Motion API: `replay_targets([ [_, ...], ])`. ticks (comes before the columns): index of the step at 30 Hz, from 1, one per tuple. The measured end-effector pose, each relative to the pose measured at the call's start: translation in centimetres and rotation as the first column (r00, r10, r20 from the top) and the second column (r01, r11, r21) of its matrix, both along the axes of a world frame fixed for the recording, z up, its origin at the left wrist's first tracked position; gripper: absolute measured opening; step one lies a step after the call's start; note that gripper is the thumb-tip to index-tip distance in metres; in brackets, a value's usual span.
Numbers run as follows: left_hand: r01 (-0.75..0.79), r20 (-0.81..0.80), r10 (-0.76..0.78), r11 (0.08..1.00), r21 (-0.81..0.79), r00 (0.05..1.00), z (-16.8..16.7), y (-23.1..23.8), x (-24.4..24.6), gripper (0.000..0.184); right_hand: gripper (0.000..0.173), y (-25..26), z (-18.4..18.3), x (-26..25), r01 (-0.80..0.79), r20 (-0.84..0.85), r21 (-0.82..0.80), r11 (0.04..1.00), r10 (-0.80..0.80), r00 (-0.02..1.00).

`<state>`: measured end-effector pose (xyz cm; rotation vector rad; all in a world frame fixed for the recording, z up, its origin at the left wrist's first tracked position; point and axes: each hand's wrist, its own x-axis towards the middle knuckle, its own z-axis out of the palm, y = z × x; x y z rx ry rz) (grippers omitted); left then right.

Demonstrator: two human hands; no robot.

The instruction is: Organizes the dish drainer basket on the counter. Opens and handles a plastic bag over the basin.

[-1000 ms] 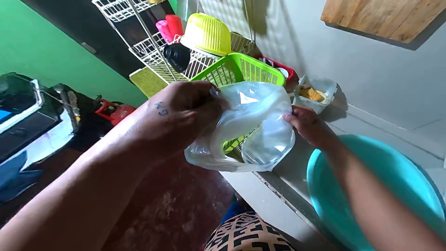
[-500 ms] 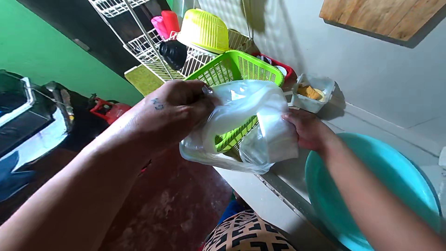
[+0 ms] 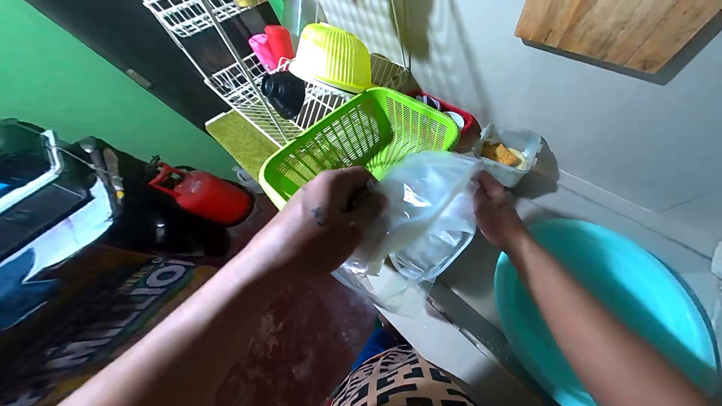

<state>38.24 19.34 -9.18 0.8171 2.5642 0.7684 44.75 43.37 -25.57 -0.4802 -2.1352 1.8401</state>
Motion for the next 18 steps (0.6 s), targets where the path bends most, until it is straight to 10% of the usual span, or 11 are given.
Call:
replay_targets([
  [18, 0.048, -0.124, -0.053, 0.998, -0.042, 0.991, -4.5, 5.7, 0.6, 0.017, 0.023, 5.3, 5.7, 1.2, 0.388, -0.243, 0.081, 0.918, -0.359, 0.901],
])
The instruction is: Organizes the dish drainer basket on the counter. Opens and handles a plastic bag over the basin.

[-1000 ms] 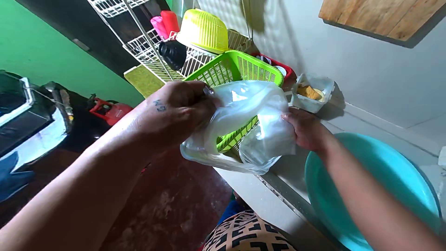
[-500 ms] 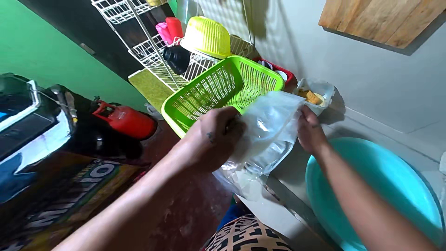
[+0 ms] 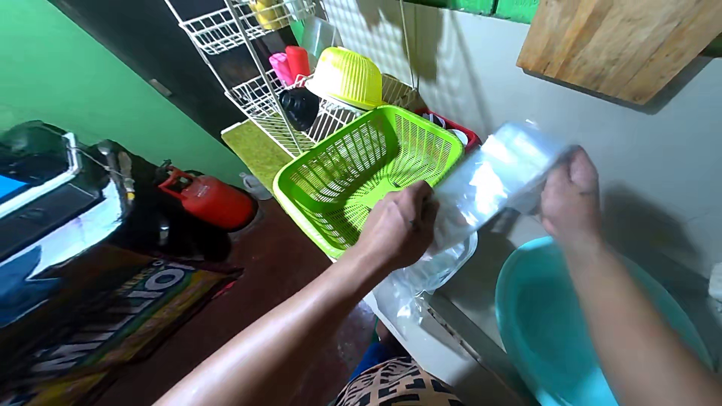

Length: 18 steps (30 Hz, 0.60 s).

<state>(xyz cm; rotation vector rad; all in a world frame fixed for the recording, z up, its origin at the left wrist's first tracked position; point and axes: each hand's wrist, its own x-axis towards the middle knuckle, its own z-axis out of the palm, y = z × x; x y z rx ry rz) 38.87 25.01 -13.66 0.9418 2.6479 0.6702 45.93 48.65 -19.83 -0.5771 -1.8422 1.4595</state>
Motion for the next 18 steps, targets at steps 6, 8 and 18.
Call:
replay_targets([
  [6, 0.055, 0.06, -0.052, 0.998, -0.034, 0.997, -0.7, 1.3, -0.2, 0.018, 0.023, 0.8, 1.6, 1.4, 0.046, 0.122, 0.228, 0.973, -0.075, 0.99],
  [8, 0.123, 0.056, -0.12, 0.991, -0.053, 0.991, 0.2, 1.7, -1.3, 0.017, 0.024, 0.3, 1.7, 2.7, 0.042, 0.221, 0.256, 0.966, -0.1, 0.97],
  [18, 0.219, 0.097, -0.208, 0.967, -0.13, 0.973, -0.4, 2.4, -2.2, 0.019, 0.025, -0.6, -0.8, 6.0, 0.04, 0.31, 0.369, 0.929, -0.164, 0.936],
])
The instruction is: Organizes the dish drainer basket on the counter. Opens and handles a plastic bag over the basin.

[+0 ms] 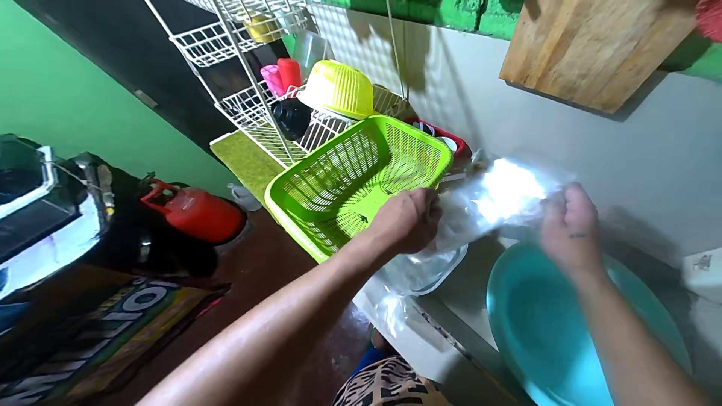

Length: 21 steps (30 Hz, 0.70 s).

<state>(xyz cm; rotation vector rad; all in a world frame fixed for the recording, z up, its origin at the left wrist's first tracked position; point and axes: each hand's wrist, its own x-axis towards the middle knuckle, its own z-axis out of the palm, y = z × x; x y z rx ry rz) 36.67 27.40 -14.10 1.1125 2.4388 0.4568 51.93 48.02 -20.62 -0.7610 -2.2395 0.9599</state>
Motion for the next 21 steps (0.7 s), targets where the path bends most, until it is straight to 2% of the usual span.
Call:
replay_targets([
  [1, -0.054, -0.022, 0.054, 0.998, 0.014, 0.998, -1.0, -0.3, 0.7, 0.019, 0.025, 0.0, -0.6, -0.3, -0.022, -0.003, 0.02, 1.0, 0.022, 1.0],
  [5, -0.153, 0.024, 0.158, 0.977, -0.151, 0.987, -4.5, -1.2, 1.9, 0.022, 0.025, -0.3, -3.3, -2.2, -0.09, 0.028, 0.063, 0.994, 0.089, 0.996],
  [10, -0.193, -0.003, 0.205, 0.917, -0.35, 0.979, -8.0, -1.2, 2.1, 0.025, 0.022, -0.6, -4.7, -3.8, -0.237, 0.274, 0.243, 0.941, 0.168, 0.947],
  [13, -0.188, 0.002, 0.205, 0.901, -0.391, 0.979, -9.2, -0.5, 2.0, 0.026, 0.013, -0.1, -4.9, -4.5, -0.368, 0.359, 0.411, 0.834, 0.223, 0.906],
  [17, -0.172, 0.054, 0.21, 0.902, -0.396, 0.976, -10.7, 0.1, 1.9, 0.029, 0.012, 0.7, -4.0, -5.3, -0.592, 0.511, 0.462, 0.66, 0.348, 0.786],
  [19, -0.164, 0.064, 0.2, 0.918, -0.36, 0.978, -11.6, 0.0, 1.9, 0.033, 0.01, 1.2, -3.9, -5.5, -0.668, 0.552, 0.497, 0.554, 0.392, 0.736],
  [21, -0.179, 0.052, 0.205, 0.932, -0.316, 0.977, -12.2, -0.2, 2.3, 0.041, 0.011, 1.2, -3.6, -5.7, -0.716, 0.594, 0.494, 0.493, 0.41, 0.692],
])
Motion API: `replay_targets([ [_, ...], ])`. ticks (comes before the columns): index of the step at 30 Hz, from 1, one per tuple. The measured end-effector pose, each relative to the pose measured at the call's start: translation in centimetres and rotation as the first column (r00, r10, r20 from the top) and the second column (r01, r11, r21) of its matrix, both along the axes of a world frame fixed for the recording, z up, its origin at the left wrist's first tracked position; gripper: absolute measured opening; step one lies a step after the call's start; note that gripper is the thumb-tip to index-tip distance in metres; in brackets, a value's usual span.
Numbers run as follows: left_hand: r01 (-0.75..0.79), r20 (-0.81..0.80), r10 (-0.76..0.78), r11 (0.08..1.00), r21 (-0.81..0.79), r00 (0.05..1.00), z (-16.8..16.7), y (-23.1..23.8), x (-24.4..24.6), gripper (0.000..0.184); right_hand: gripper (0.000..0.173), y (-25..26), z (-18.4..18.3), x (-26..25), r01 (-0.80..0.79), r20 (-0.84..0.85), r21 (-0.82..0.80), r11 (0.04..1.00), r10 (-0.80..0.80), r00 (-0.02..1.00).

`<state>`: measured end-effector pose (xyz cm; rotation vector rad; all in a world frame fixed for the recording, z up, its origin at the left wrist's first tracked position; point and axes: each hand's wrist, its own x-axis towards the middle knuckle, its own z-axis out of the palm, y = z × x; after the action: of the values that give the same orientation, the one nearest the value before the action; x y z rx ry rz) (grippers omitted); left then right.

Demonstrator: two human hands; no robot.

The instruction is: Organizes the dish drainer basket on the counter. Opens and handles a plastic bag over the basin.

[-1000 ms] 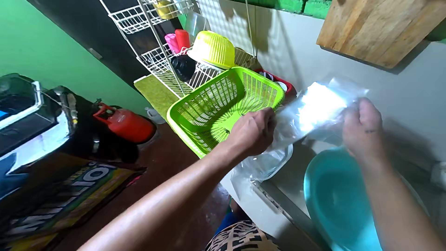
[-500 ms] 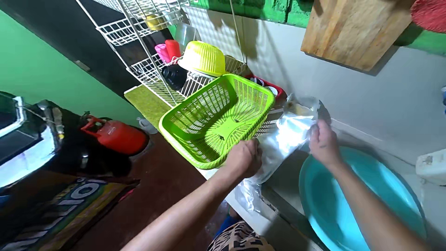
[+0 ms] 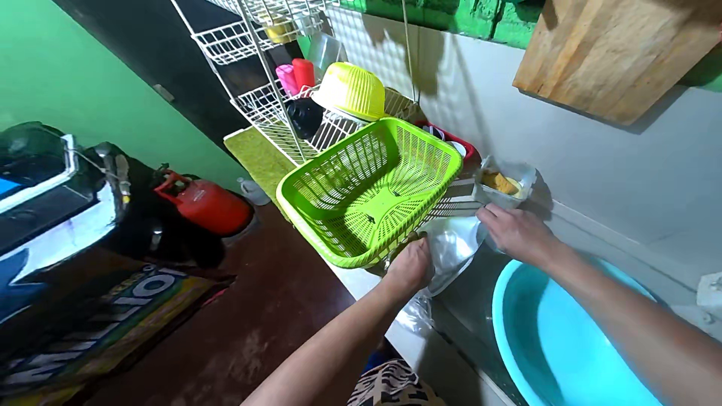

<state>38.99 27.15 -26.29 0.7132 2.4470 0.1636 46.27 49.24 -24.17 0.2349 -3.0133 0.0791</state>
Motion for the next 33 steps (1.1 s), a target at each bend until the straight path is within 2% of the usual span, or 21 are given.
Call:
replay_targets([
  [4, -0.009, -0.066, 0.016, 0.995, 0.104, 0.998, -0.4, -0.6, 1.8, 0.06, 0.012, 0.1, 0.3, 0.1, -0.025, 0.061, 0.029, 0.999, 0.023, 0.998],
  [8, 0.122, -0.116, -0.118, 0.992, 0.021, 0.986, -0.2, -0.4, 3.6, 0.099, 0.011, -0.3, 0.5, 0.2, -0.014, 0.159, 0.039, 0.999, 0.007, 0.987],
  [9, 0.157, -0.101, -0.157, 0.988, -0.011, 0.982, -0.4, -0.2, 4.0, 0.098, 0.011, -0.4, 0.6, 0.3, -0.009, 0.185, 0.045, 0.999, 0.0, 0.983],
  [10, 0.191, -0.085, -0.193, 0.981, -0.035, 0.977, -0.7, 0.1, 4.2, 0.086, 0.01, -0.6, 0.7, 0.3, -0.004, 0.204, 0.059, 0.998, -0.008, 0.979],
  [12, 0.269, -0.054, -0.274, 0.96, -0.082, 0.96, -1.2, 0.6, 4.5, 0.051, 0.01, -1.3, 1.3, 0.5, 0.016, 0.243, 0.097, 0.995, -0.039, 0.969],
  [13, 0.312, -0.046, -0.317, 0.945, -0.093, 0.947, -1.3, 0.6, 4.6, 0.042, 0.012, -1.9, 1.9, 0.7, 0.036, 0.293, 0.119, 0.992, -0.07, 0.953],
  [16, 0.453, -0.015, -0.455, 0.889, -0.071, 0.891, -1.6, 0.2, 4.7, 0.039, 0.021, -3.7, 3.8, 1.4, 0.089, 0.46, 0.185, 0.979, -0.166, 0.872],
  [21, 0.633, -0.057, -0.631, 0.772, 0.051, 0.774, -1.4, -1.4, 4.1, 0.031, 0.022, -6.1, 5.8, 3.4, 0.122, 0.6, 0.202, 0.972, -0.221, 0.769],
  [24, 0.717, -0.09, -0.711, 0.695, 0.057, 0.697, -1.5, -2.4, 2.2, 0.028, 0.024, -7.4, 6.5, 4.4, 0.15, 0.656, 0.194, 0.969, -0.242, 0.715],
  [28, 0.788, -0.131, -0.778, 0.613, 0.062, 0.615, -1.7, -3.5, -0.9, 0.025, 0.028, -8.7, 6.4, 4.9, 0.145, 0.722, 0.149, 0.978, -0.208, 0.66],
  [33, 0.798, -0.102, -0.792, 0.601, 0.048, 0.602, -0.8, -2.7, -3.1, 0.026, 0.027, -9.0, 4.9, 4.8, 0.17, 0.751, 0.064, 0.983, -0.159, 0.641],
])
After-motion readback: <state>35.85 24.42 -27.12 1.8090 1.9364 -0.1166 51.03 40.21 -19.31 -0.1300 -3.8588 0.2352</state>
